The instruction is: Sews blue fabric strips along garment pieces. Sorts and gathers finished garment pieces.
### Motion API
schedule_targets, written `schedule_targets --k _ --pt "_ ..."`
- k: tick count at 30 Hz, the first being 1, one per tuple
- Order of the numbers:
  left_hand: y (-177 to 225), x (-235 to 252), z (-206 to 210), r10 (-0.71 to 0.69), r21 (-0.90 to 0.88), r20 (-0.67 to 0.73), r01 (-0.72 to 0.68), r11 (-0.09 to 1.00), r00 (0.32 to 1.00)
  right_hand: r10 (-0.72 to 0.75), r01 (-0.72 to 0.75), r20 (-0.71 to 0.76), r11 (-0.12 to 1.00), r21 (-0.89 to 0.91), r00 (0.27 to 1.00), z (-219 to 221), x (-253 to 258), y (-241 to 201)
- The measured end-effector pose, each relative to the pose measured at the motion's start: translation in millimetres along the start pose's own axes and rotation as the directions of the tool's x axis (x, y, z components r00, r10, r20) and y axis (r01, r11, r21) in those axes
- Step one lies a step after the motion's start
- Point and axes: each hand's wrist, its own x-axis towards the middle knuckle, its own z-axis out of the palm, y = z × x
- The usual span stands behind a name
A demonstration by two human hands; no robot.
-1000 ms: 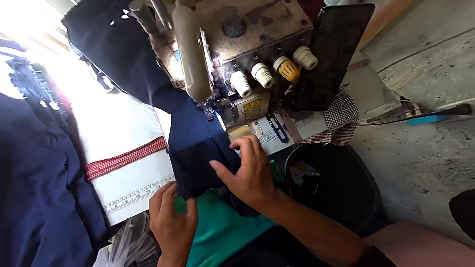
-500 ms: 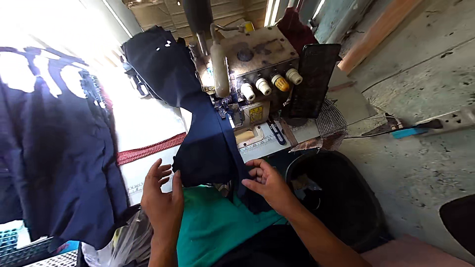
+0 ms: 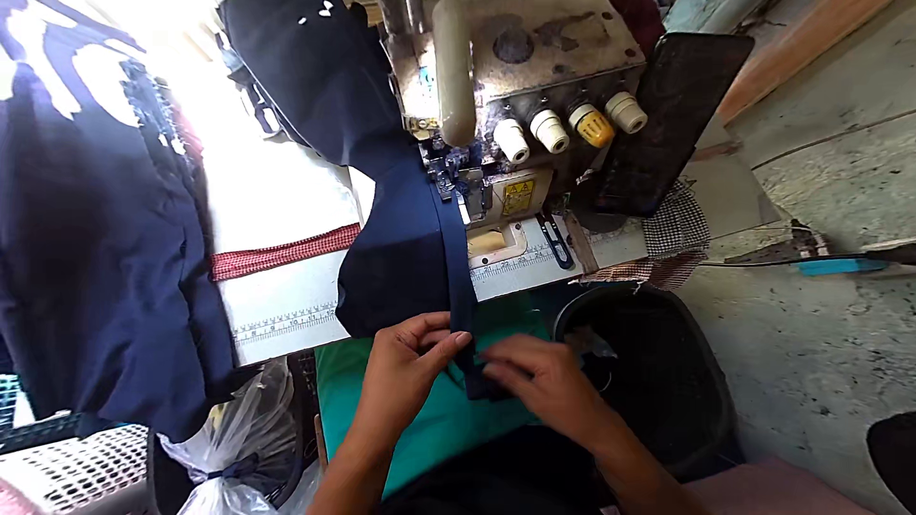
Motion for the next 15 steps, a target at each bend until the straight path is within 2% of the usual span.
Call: schedule_targets --k 3,4,6,9,12,15 --pt "10.3 -5.4 -5.6 -0.082 -0.338 0.111 0.115 0.934 0.990 0.066 -0.052 -0.284 0.997 0.058 0.957 -3.1 32.9 11.1" --pt "12.8 -6.7 -6.4 -0.090 -0.407 0.143 0.142 0.903 0.986 0.076 -0.043 -0.294 0.992 0.114 0.953 1.7 45.3 14.9" --pt "13.3 -8.7 -4.9 -0.096 -0.446 0.183 0.170 0.879 0.978 0.120 -0.058 -0.180 0.947 0.317 0.976 14.4 66.9 16.7" --pt "0.2 -14.3 4.8 -0.124 -0.322 0.133 0.161 0.933 0.983 0.209 -0.132 -0.077 0.821 0.556 0.975 25.2 73.9 4.4" --pt "-27.4 -36.4 13.4 -0.103 -0.123 0.072 0.111 0.986 0.992 0.225 -0.164 -0.035 0.802 0.575 0.974 24.0 42.6 -3.6" --pt "-46.2 -55.0 21.1 -0.129 -0.072 0.059 0.133 0.988 0.990 0.284 -0.251 0.033 0.782 0.570 0.958 25.7 6.1 -3.1"
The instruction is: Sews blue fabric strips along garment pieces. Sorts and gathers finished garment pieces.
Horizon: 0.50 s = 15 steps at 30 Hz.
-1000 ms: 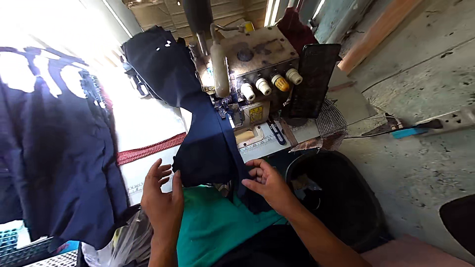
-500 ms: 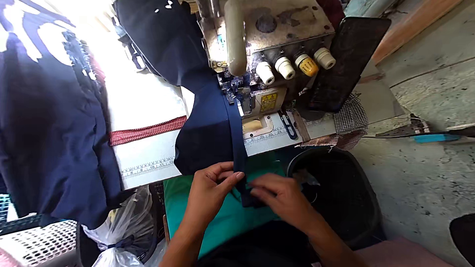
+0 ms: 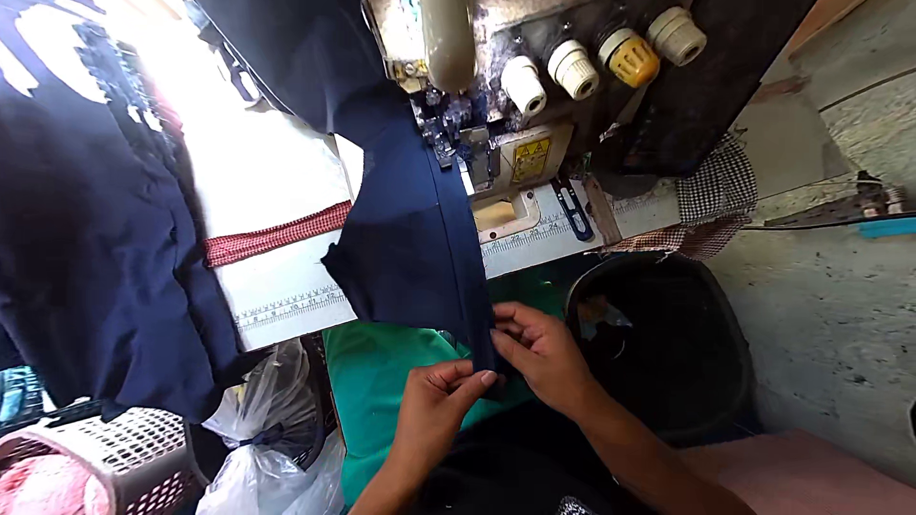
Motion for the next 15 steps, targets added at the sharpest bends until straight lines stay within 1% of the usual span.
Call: schedule_targets --k 2,4,8,11,15 --pt "-6.4 -5.4 4.2 -0.008 -0.005 0.014 0.008 1.000 1.000 0.032 -0.032 0.002 0.999 -0.002 0.999 0.3 -18.2 3.9" --pt "-9.2 -7.9 5.2 0.004 -0.012 0.033 -0.003 1.000 0.999 0.026 -0.026 -0.002 0.999 -0.023 1.000 1.6 -27.6 4.5" --pt "-6.8 -6.9 1.0 0.019 0.006 0.039 -0.019 1.000 0.999 -0.002 0.003 0.025 1.000 -0.022 1.000 -0.9 -28.6 2.6" --pt "-4.7 -5.8 -1.9 0.034 0.040 0.062 -0.037 0.999 0.997 -0.019 0.021 0.041 0.999 -0.049 0.999 -3.0 -28.0 -2.2" --pt "-5.1 -4.7 -1.7 0.066 0.066 0.057 -0.070 0.995 0.996 -0.037 0.041 0.055 0.996 -0.077 0.998 -4.0 -28.2 -6.1"
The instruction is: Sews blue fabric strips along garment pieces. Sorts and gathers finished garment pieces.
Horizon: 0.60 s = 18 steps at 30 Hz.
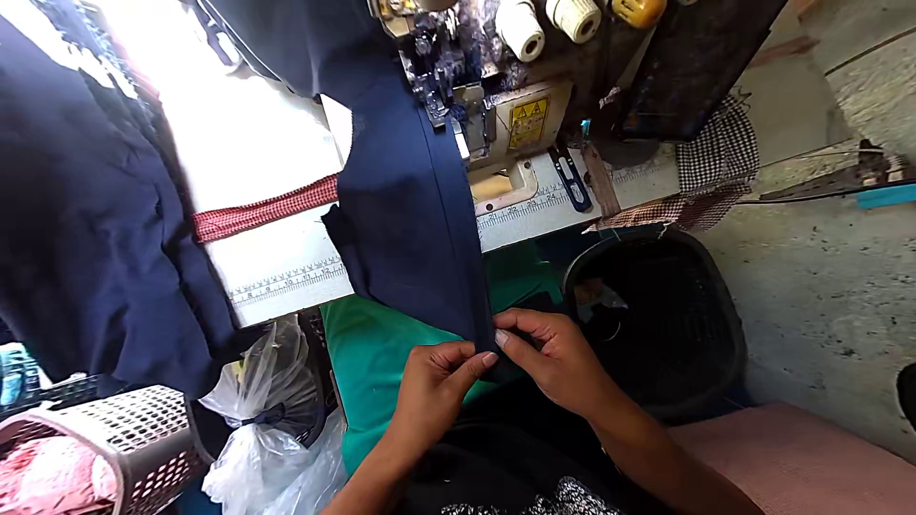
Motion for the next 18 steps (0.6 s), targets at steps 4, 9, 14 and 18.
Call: schedule_targets --k 4,9,14,18 --pt "-0.8 0.0 2.0 -0.025 0.013 -0.014 0.025 1.000 1.000 -0.035 0.026 -0.077 0.993 -0.113 0.996 4.3 0.4 -0.1" --pt "39.5 13.2 -24.7 0.273 0.528 0.040 -0.252 0.811 0.961 -0.147 0.115 -0.119 0.964 -0.241 0.982 3.9 0.8 3.1" --pt "92.8 69.5 -44.4 0.627 0.769 0.083 -0.450 0.454 0.775 -0.221 0.213 -0.050 0.969 -0.127 0.974 4.8 -1.7 -8.8" --pt "91.7 103.8 -53.5 0.635 0.864 0.106 -0.387 0.322 0.765 -0.185 0.184 -0.044 0.983 -0.025 0.982 2.9 -8.7 -15.0"
